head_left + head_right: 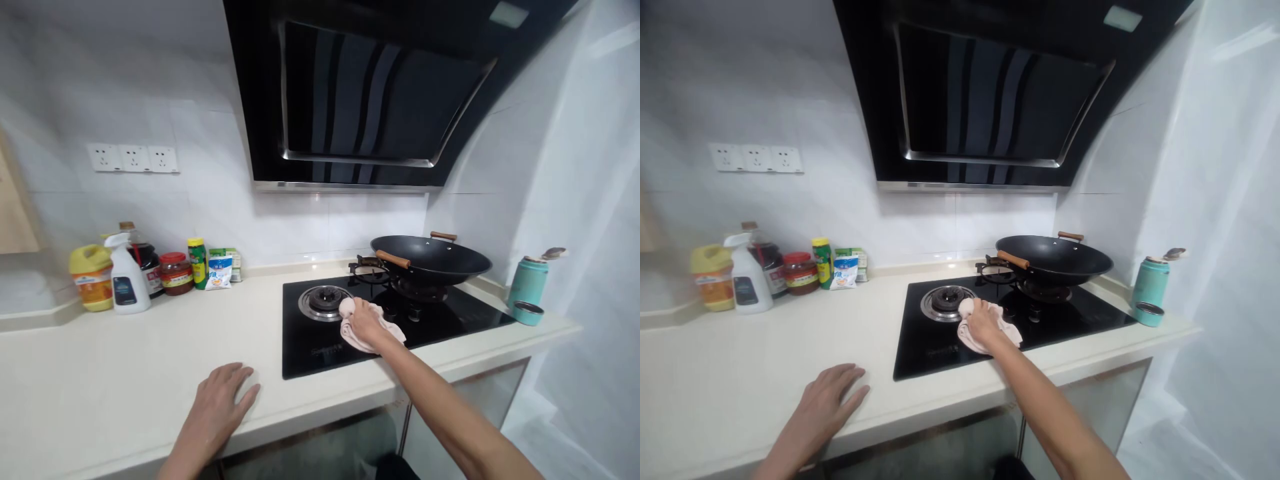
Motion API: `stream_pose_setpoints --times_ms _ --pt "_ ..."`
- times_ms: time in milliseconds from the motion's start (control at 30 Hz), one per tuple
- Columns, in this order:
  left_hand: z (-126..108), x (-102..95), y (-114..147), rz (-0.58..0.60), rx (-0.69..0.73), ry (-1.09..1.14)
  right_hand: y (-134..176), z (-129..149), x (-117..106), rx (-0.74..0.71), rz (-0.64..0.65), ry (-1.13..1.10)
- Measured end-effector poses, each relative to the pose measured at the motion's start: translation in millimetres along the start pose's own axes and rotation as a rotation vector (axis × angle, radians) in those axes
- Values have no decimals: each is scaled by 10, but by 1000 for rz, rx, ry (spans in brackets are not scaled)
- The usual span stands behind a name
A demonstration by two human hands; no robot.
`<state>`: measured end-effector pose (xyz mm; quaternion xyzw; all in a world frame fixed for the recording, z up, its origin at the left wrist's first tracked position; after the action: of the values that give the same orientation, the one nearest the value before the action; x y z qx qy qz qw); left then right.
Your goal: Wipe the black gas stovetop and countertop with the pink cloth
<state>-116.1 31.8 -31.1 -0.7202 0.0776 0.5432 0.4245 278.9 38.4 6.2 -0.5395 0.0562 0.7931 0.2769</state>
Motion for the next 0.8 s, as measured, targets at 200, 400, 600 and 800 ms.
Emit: stream_pose_setpoints --times_ms 200,400,600,800 --pt "224 244 38 -115 24 -14 -740 -30 154 181 -18 54" --pt "259 307 53 -150 52 -39 -1226 -15 221 233 -3 61" --pt "81 134 35 -107 20 -2 -1055 -65 207 248 35 104" --pt "9 75 10 -67 12 0 -360 -5 155 131 128 117"
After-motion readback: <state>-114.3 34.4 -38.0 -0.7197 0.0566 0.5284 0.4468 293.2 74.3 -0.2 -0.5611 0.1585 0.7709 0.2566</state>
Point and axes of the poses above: each hand's wrist, its own y-axis away from the middle knuckle, its own x-axis out of the palm, z = x × y, the point moved 1 cm from there along -y, towards the middle knuckle, and after that the axes turned 9 degrees about x, right-handed, at the moved point
